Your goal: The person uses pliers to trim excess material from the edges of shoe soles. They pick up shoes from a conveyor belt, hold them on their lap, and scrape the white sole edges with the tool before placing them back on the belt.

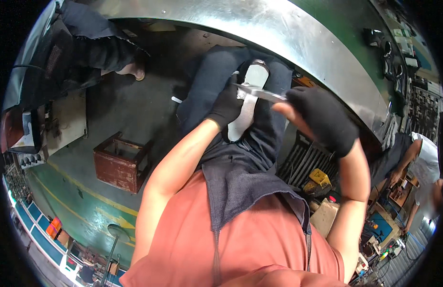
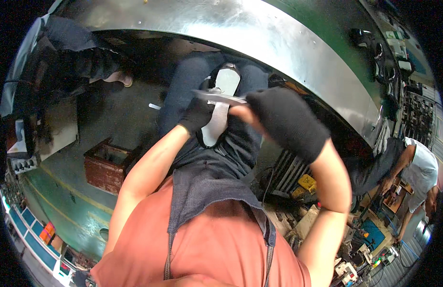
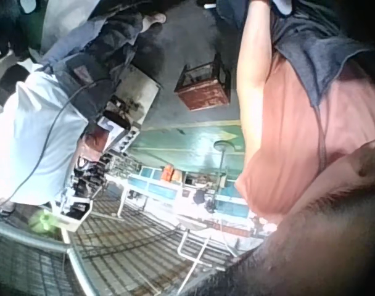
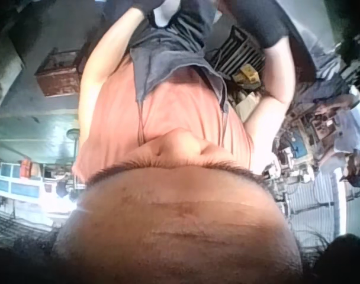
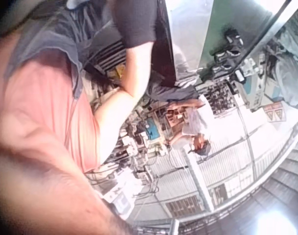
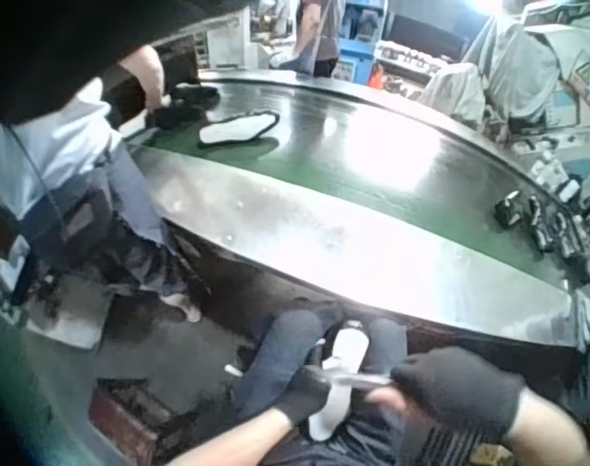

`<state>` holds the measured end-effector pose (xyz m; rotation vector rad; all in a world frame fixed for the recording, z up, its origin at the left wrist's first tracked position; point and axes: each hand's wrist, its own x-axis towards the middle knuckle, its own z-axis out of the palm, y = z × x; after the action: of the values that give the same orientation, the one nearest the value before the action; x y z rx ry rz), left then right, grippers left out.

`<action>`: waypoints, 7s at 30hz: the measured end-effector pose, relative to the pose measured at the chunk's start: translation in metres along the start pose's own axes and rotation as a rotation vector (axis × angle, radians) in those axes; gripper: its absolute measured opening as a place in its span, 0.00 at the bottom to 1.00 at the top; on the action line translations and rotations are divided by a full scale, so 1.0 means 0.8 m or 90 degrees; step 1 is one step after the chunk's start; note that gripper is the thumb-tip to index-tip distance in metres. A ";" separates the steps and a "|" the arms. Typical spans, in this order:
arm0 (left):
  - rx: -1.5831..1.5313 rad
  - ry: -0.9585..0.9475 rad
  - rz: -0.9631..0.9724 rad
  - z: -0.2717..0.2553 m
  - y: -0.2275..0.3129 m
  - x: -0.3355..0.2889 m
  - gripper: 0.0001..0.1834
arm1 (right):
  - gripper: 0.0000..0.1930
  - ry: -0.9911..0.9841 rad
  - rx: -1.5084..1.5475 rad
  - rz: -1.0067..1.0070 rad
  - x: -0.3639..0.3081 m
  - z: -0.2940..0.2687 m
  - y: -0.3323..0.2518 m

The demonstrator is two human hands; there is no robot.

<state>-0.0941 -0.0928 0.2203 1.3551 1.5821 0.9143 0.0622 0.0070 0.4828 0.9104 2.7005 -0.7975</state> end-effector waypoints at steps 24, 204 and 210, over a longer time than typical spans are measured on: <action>-0.107 0.004 -0.022 0.046 -0.033 -0.093 0.26 | 0.15 0.012 0.391 0.113 -0.036 0.106 -0.041; -0.133 -0.435 0.199 0.016 0.143 0.173 0.19 | 0.33 0.410 0.889 0.569 -0.098 0.342 0.054; -0.485 -0.386 -0.238 -0.071 0.032 0.045 0.24 | 0.29 0.453 0.975 0.515 -0.098 0.353 0.062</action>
<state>-0.1392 -0.0535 0.2604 0.6604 0.8321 0.6719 0.1549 -0.1529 0.2501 2.5926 1.1465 -2.5600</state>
